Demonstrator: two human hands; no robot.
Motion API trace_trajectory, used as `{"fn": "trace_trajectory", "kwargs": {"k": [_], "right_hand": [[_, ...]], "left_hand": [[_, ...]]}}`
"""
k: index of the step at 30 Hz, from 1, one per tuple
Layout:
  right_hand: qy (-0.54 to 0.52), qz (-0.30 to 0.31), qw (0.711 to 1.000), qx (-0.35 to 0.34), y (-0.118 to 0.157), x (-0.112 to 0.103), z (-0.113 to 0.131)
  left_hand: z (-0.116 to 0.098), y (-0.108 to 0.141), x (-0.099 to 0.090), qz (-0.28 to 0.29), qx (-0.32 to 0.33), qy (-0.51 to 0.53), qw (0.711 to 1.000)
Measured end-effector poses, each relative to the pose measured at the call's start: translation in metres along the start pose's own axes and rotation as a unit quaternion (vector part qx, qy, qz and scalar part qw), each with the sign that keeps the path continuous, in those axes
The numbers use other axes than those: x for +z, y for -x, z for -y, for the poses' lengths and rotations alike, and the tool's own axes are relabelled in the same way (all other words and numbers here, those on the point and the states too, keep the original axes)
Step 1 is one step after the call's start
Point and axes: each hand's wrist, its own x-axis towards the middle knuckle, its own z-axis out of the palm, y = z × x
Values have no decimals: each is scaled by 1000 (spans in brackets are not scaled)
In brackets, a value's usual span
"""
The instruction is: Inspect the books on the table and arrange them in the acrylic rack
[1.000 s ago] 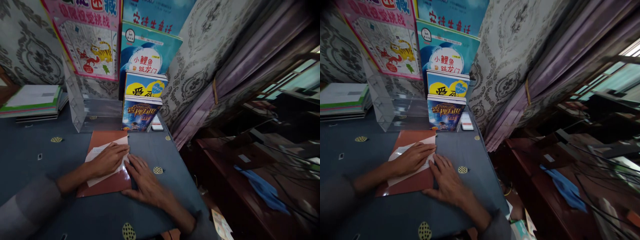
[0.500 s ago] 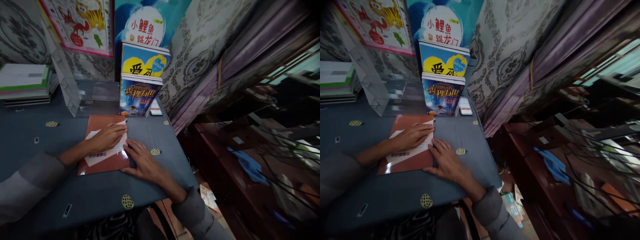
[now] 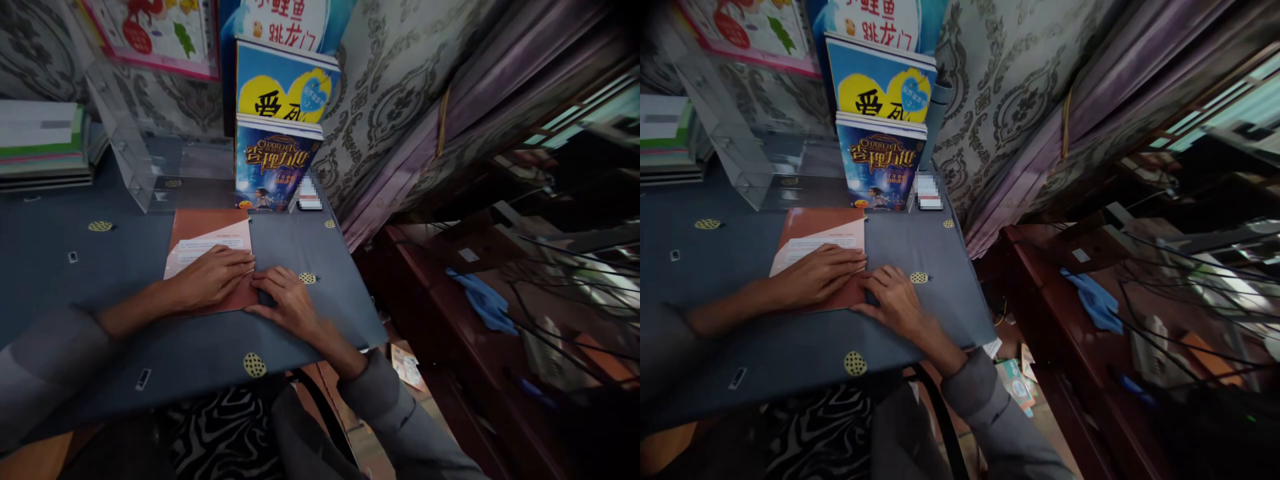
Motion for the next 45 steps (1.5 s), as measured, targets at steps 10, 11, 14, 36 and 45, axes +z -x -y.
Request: {"fn": "trace_trajectory", "kwargs": {"k": [10, 11, 14, 36, 45], "right_hand": [[-15, 14, 999, 28, 7, -7, -2], [-22, 15, 999, 29, 9, -9, -3], [-42, 19, 999, 19, 14, -11, -5], [-74, 23, 994, -75, 29, 0, 19], [-12, 19, 996, -82, 27, -2, 24]], "left_hand": [[-23, 13, -2, 38, 16, 1, 999], [-26, 14, -3, 42, 17, 1, 999], [-32, 17, -2, 57, 25, -4, 998], [-81, 57, 2, 109, -15, -128, 986], [-78, 112, -12, 104, -90, -162, 977]]}}
